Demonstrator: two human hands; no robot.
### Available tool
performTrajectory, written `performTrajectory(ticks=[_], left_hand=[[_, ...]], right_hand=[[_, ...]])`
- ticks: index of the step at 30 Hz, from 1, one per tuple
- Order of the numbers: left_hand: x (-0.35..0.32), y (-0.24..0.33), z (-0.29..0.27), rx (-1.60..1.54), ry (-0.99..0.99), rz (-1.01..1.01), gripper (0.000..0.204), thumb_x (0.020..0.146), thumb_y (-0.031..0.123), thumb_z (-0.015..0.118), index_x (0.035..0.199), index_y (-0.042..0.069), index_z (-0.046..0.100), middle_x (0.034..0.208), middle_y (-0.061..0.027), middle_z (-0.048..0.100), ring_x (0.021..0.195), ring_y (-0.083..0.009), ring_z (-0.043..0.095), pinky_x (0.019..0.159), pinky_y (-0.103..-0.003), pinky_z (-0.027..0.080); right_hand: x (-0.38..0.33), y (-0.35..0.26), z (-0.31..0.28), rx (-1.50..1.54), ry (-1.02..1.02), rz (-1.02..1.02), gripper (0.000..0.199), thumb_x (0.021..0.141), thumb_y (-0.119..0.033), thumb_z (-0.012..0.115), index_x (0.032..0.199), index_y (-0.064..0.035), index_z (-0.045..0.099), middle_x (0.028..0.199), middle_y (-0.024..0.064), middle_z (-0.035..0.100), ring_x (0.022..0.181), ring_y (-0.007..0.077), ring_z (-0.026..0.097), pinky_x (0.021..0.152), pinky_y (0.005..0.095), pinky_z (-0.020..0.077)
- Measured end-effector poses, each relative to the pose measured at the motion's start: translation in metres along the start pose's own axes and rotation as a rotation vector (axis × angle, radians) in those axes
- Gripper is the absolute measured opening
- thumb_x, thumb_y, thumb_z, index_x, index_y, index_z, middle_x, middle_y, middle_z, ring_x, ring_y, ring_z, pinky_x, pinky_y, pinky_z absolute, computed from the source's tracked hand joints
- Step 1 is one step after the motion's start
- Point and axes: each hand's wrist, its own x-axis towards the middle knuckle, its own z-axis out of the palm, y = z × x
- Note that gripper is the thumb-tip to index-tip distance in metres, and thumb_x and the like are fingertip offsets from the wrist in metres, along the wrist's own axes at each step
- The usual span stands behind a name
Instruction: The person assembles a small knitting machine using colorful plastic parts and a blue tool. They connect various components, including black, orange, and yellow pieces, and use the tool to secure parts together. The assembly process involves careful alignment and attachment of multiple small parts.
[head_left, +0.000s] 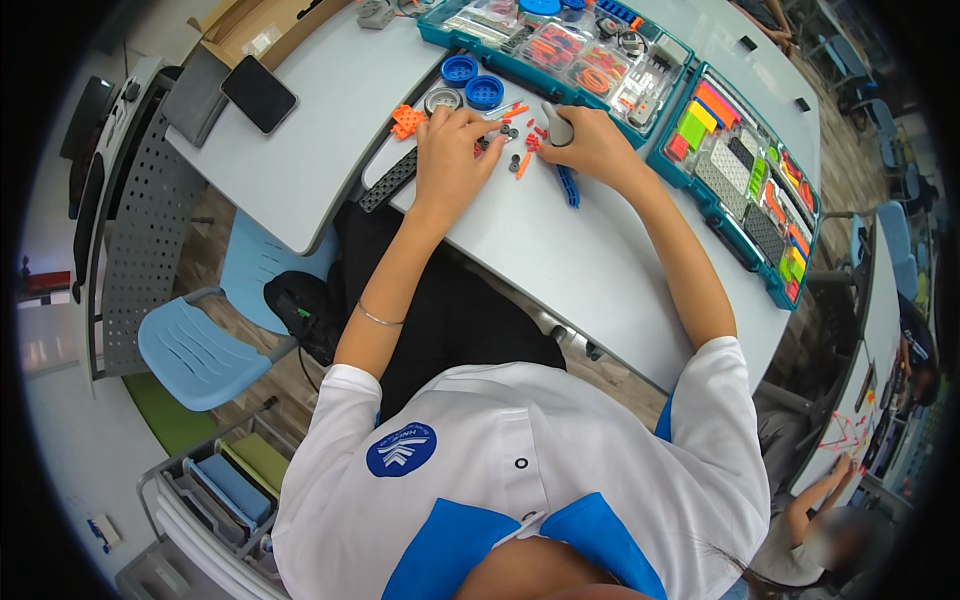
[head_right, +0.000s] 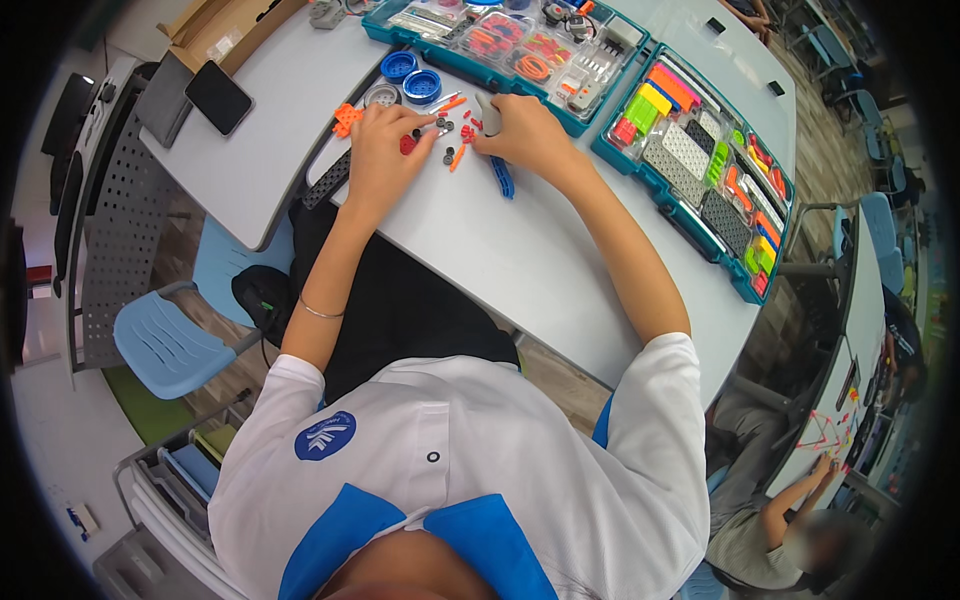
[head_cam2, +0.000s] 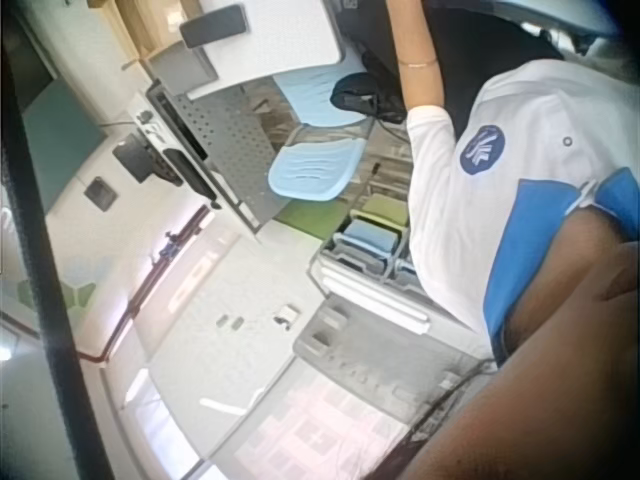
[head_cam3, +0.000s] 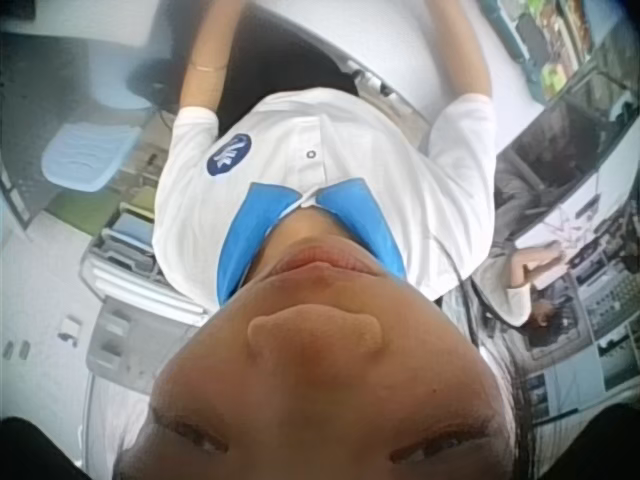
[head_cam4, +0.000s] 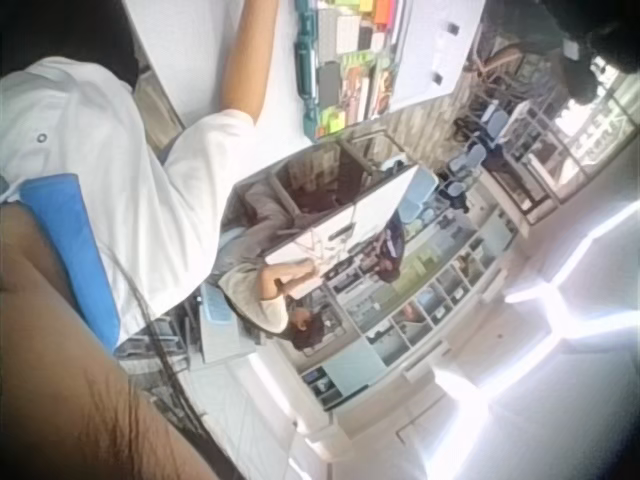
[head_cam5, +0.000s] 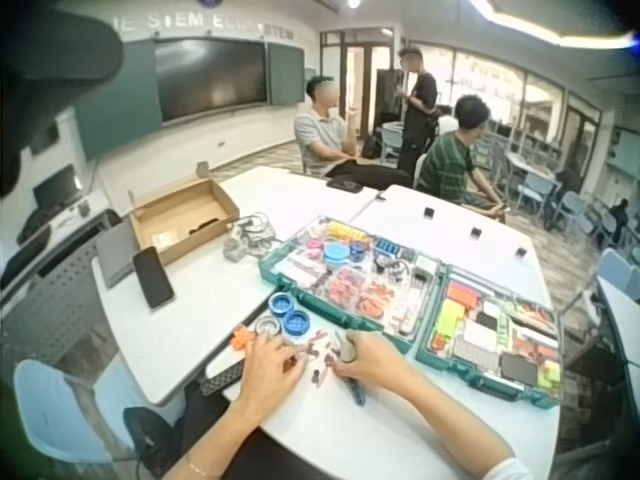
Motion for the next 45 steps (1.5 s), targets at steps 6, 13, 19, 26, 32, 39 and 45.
performTrajectory(ticks=[6, 13, 19, 26, 32, 39, 45], left_hand=[[0.024, -0.021, -0.01, -0.011, 0.059, 0.026, 0.016, 0.084, 0.016, 0.075, 0.099, 0.01, 0.078, 0.093, -0.0035, 0.067, 0.094, -0.0231, 0.056, 0.081, -0.037, 0.048], [0.036, -0.021, 0.004, 0.111, -0.15, 0.229, 0.012, 0.082, 0.019, 0.077, 0.092, 0.013, 0.079, 0.092, -0.0011, 0.06, 0.094, -0.0193, 0.056, 0.081, -0.033, 0.05], [0.043, -0.022, 0.01, 0.1, -0.124, 0.269, 0.012, 0.081, 0.021, 0.078, 0.092, 0.014, 0.079, 0.091, 0.0001, 0.059, 0.092, -0.0187, 0.056, 0.079, -0.034, 0.05], [0.052, -0.013, 0.019, 0.065, -0.15, 0.323, 0.012, 0.082, 0.02, 0.078, 0.093, 0.014, 0.079, 0.089, 0.0006, 0.059, 0.091, -0.0186, 0.056, 0.077, -0.033, 0.05], [0.064, -0.022, 0.023, 0.173, -0.066, 0.322, 0.009, 0.082, 0.017, 0.077, 0.091, 0.015, 0.08, 0.091, 0.0003, 0.059, 0.093, -0.0181, 0.055, 0.079, -0.033, 0.05], [0.068, -0.019, 0.024, 0.156, -0.159, 0.342, 0.008, 0.078, 0.017, 0.079, 0.086, 0.015, 0.079, 0.09, 0.001, 0.059, 0.097, -0.019, 0.055, 0.082, -0.035, 0.046], [0.069, -0.019, 0.028, 0.165, -0.156, 0.375, 0.006, 0.079, 0.019, 0.078, 0.084, 0.015, 0.078, 0.09, 0.0021, 0.059, 0.097, -0.0181, 0.055, 0.081, -0.035, 0.044]], right_hand=[[-0.001, -0.001, -0.002, 0.006, -0.026, 0.023, 0.066, 0.069, -0.036, 0.08, 0.115, 0.0093, 0.067, 0.1, 0.026, 0.071, 0.091, 0.0345, 0.071, 0.082, 0.0377, 0.0551], [-0.005, -0.013, -0.025, -0.058, -0.271, -0.001, 0.055, 0.078, -0.038, 0.076, 0.108, 0.0062, 0.067, 0.093, 0.022, 0.069, 0.079, 0.0279, 0.067, 0.072, 0.0366, 0.0519], [-0.015, -0.005, -0.045, -0.246, -0.386, 0.069, 0.048, 0.084, -0.037, 0.069, 0.109, 0.0037, 0.064, 0.094, 0.0219, 0.068, 0.083, 0.0298, 0.066, 0.076, 0.0393, 0.0515], [-0.02, 0.003, -0.044, -0.394, -0.419, 0.086, 0.045, 0.085, -0.036, 0.067, 0.109, 0.0019, 0.063, 0.1, 0.0211, 0.066, 0.093, 0.0344, 0.065, 0.086, 0.0417, 0.0511], [-0.022, -0.001, -0.048, -0.395, -0.414, 0.092, 0.046, 0.085, -0.036, 0.067, 0.111, 0.0012, 0.063, 0.101, 0.0192, 0.066, 0.096, 0.0337, 0.065, 0.087, 0.0416, 0.051], [-0.021, 0.0, -0.047, -0.399, -0.394, 0.079, 0.045, 0.084, -0.035, 0.068, 0.112, 0.001, 0.065, 0.102, 0.0191, 0.068, 0.094, 0.0322, 0.066, 0.085, 0.0403, 0.0518], [-0.02, 0.002, -0.045, -0.396, -0.374, 0.064, 0.046, 0.084, -0.036, 0.069, 0.11, 0.0012, 0.065, 0.098, 0.0192, 0.069, 0.09, 0.0325, 0.067, 0.083, 0.0402, 0.0528]])
